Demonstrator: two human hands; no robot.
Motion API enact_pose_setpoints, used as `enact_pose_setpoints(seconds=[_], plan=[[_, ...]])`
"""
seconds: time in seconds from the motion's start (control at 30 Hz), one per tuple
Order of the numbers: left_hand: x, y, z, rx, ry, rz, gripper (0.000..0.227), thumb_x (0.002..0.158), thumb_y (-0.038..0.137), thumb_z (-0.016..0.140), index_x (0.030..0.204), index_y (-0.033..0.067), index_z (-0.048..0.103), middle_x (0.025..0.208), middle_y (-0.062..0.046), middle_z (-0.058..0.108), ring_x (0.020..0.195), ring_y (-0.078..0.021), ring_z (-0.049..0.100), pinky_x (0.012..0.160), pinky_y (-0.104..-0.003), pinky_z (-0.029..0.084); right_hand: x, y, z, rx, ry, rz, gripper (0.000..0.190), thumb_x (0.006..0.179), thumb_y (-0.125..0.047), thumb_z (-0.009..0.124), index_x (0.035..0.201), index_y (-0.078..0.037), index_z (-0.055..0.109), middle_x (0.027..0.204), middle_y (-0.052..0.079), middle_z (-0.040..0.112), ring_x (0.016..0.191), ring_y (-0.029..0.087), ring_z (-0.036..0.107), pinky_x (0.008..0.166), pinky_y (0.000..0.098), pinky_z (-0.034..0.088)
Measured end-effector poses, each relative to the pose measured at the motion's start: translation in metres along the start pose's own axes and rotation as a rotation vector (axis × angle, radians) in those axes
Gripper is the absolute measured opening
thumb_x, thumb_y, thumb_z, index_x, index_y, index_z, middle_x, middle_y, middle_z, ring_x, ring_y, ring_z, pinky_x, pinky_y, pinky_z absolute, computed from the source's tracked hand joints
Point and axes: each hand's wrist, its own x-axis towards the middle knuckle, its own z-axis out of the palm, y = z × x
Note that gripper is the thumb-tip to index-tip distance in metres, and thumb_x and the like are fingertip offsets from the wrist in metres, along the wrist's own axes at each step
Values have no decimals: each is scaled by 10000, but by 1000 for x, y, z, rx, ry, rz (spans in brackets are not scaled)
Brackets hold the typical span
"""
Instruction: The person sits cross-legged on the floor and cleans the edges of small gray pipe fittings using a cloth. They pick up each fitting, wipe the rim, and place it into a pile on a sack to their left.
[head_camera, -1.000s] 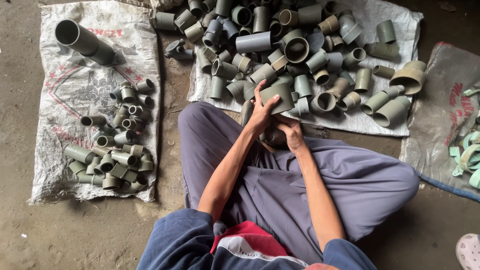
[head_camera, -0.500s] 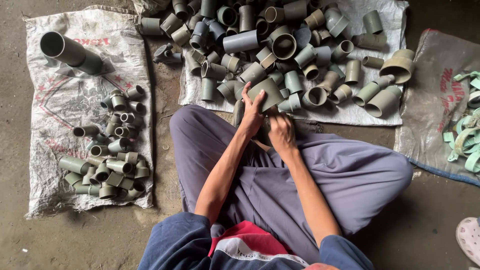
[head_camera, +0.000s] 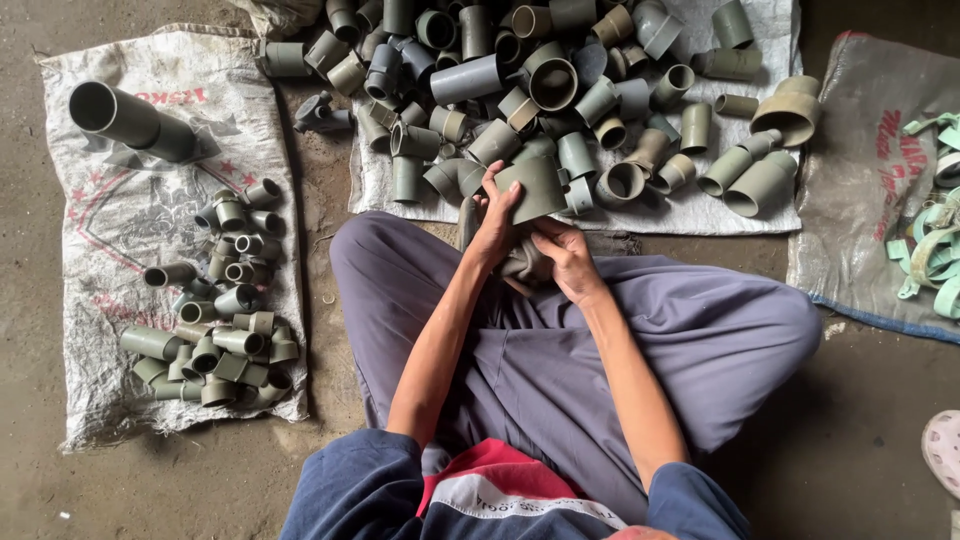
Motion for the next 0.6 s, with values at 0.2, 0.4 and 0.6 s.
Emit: enact_pose_setpoints(seconds=[0.2,0.4,0.6], plan=[[12,-17,-16,396,43,-58,587,985,636,599,1432,334,369,1418,-208,416,1479,-420,-17,1162,-532,-192,5,28,-14,177,69,58,292,983,-43,625,1268,-24,689,1167,116,740,1101,163,677,986,333,536],[10,-5,-9,476,-32,-32,428,1049,486,580,1410,299,443,1226,-207,628,1379,-370,390,1190,-560,50,10,51,-30,202,132,53,321,986,-41,624,1302,9,651,1205,129,727,1119,180,676,1008,340,530],[17,-10,-8,44,188,-80,417,999,504,614,1266,224,457,1355,-216,223,1243,-339,337,1032,-560,439,11,15,-17,-289,208,-164,271,1020,-40,583,1267,27,671,1159,180,729,1122,236,661,968,373,539]])
